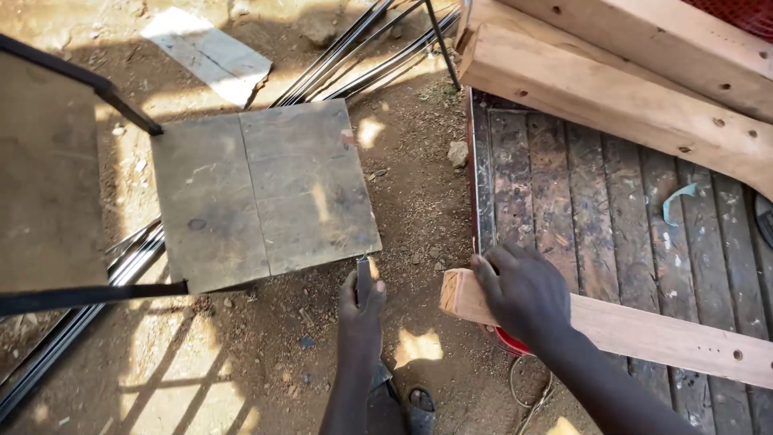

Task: Sanding a wooden plank using sandpaper on a workbench

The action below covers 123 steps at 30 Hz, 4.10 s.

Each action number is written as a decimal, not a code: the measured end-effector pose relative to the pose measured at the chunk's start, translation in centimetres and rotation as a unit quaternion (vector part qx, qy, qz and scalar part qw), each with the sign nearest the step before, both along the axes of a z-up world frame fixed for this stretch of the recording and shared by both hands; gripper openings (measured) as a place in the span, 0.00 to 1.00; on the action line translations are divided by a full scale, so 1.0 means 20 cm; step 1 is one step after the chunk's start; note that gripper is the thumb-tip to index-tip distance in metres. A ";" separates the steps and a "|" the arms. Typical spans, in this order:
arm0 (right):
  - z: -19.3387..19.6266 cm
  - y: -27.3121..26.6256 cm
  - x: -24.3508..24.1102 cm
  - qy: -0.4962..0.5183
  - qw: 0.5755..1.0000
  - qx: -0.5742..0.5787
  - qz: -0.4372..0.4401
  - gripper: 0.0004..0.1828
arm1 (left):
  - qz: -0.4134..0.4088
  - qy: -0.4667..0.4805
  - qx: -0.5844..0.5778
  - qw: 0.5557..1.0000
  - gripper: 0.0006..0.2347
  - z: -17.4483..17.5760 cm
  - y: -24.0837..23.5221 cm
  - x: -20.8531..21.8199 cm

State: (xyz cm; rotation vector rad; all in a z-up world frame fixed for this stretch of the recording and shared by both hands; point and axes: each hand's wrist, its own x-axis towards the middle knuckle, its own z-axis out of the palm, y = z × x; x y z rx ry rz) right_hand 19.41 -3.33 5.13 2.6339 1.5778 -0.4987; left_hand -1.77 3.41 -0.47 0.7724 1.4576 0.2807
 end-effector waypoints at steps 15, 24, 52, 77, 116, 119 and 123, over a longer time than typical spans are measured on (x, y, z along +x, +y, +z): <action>-0.03 -0.01 -0.01 -0.034 0.996 -0.012 -0.088 0.24 | -0.069 -0.061 -0.053 0.994 0.23 0.10 -0.20 0.09; -0.04 0.00 -0.02 -0.056 0.990 -0.013 -0.132 0.21 | -0.152 -0.195 0.080 0.966 0.24 0.10 -0.22 0.14; -0.11 -0.01 0.02 -0.053 0.989 0.003 -0.136 0.18 | -0.166 -0.112 0.189 0.961 0.24 0.01 -0.24 0.22; -0.08 -0.01 0.00 -0.049 0.992 0.017 -0.114 0.16 | -0.134 -0.056 0.229 0.962 0.20 0.02 -0.23 0.30; -0.09 -0.03 0.01 -0.057 0.991 0.005 -0.122 0.16 | -0.114 -0.039 0.139 0.983 0.19 -0.03 -0.27 0.31; -0.08 0.00 0.01 -0.053 0.990 -0.007 -0.128 0.15 | -0.131 -0.033 0.102 0.986 0.24 -0.15 -0.35 0.31; -0.10 -0.02 0.02 -0.059 0.990 -0.007 -0.128 0.16 | -0.104 -0.034 0.114 0.987 0.23 -0.29 -0.49 0.31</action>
